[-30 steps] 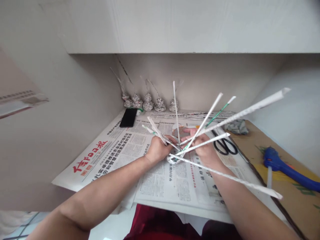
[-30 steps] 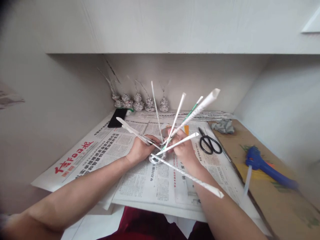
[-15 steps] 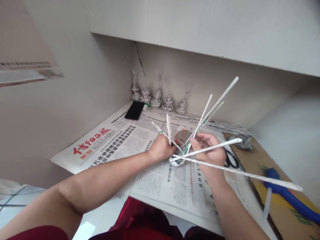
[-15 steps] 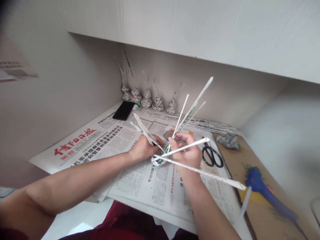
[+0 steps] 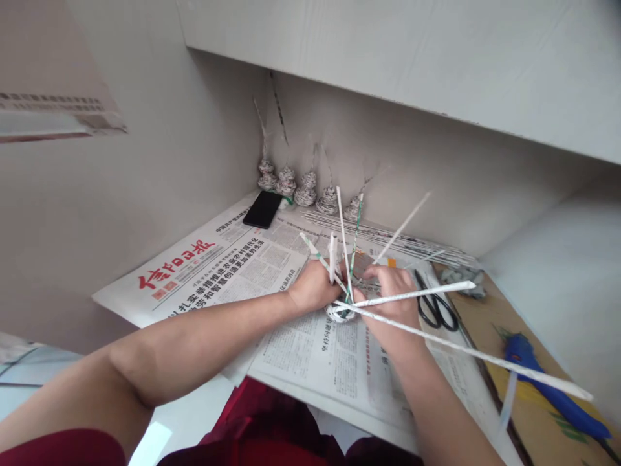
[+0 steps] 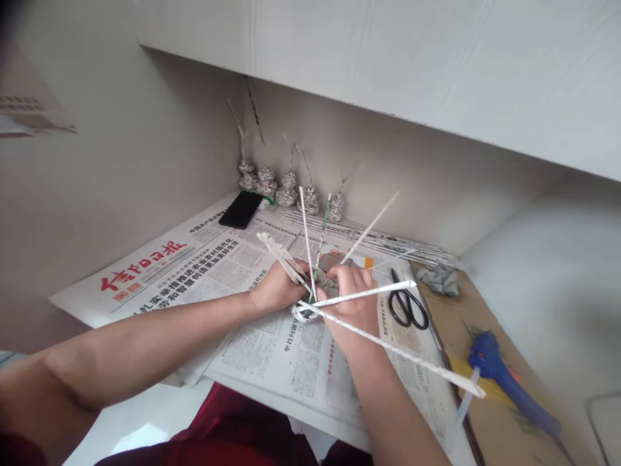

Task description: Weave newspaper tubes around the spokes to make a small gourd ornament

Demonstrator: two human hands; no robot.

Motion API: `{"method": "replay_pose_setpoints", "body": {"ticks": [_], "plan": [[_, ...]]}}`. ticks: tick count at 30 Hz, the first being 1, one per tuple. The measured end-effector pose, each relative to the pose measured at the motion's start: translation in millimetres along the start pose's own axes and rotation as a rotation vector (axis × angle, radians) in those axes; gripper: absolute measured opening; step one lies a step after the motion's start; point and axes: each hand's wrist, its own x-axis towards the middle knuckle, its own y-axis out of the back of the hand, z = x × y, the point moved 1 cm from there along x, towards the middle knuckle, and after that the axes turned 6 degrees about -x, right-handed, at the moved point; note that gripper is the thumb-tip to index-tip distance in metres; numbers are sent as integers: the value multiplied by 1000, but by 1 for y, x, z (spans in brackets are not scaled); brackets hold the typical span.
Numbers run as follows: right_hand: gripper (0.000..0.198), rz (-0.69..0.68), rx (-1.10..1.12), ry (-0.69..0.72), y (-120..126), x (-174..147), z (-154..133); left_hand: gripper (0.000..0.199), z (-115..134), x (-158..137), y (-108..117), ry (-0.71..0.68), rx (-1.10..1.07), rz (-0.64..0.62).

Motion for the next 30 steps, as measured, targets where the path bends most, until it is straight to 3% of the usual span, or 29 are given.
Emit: {"method": "replay_pose_setpoints", "body": {"ticks": [3, 7, 12, 19, 23, 30], "plan": [[28, -38, -169, 40, 5, -1, -4, 22, -1, 0, -1, -17, -1, -7], [8, -83, -308, 71, 8, -4, -14, 19, 0, 0, 0, 5, -19, 4], [8, -129, -335, 74, 8, -4, -15, 21, 2, -1, 0, -20, -63, 15], [29, -397, -176, -201, 2, -6, 0, 26, 4, -1, 2, -13, 6, 2], [17, -414, 44, -293, -3, -6, 4, 27, 8, -1, 4, -59, 54, -16], [13, -436, 357, -515, -14, -4, 8, 25, 10, -2, 3, -44, 9, -24]]}}
